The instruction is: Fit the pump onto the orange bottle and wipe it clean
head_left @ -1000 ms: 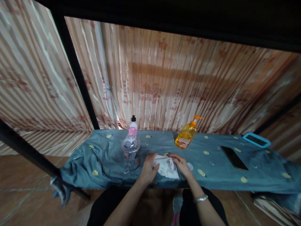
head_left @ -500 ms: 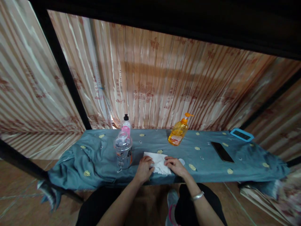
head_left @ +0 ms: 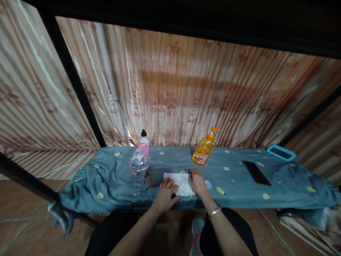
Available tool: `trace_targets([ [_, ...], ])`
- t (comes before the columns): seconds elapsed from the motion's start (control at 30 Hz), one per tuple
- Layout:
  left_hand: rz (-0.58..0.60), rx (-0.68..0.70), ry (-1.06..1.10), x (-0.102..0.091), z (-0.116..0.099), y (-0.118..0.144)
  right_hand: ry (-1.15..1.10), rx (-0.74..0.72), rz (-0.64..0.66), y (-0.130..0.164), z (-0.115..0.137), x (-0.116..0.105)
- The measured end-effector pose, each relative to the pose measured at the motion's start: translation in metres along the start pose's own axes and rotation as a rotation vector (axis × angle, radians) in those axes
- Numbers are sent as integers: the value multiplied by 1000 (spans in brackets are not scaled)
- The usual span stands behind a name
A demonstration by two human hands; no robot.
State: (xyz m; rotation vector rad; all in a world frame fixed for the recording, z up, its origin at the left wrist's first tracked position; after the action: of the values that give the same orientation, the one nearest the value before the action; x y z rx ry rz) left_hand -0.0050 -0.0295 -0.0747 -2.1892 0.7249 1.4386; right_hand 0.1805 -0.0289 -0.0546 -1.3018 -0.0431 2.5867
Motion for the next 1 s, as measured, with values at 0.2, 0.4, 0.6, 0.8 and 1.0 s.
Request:
trace_targets([
  [0.2, -50, 6, 81, -4, 0, 4, -136, -63, -25, -2, 23, -1],
  [0.4, -127, 47, 179, -19, -5, -5, -339, -241, -2, -52, 107, -1],
  [0.6, -196, 69, 262, -28, -3, -6, -512, -277, 72, -143, 191, 29],
  [0.8, -216, 7, 306, -44, -1, -6, -686, -241, 113, -199, 215, 77],
  [1.0, -289, 16, 379, -46, 5, -8, -839, -259, -7, -195, 186, 61],
])
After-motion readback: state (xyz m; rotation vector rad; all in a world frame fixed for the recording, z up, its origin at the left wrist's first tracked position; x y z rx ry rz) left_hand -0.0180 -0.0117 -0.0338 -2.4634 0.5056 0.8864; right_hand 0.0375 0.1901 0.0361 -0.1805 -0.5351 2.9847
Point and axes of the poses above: each hand's wrist, its own y-axis away from the middle knuckle, its own x-axis out of the palm, z = x × y, the point moved 4 cm from there along -y, towards the middle knuckle, and after that the axes turned 11 degrees about -y, right-handed, at the moved point
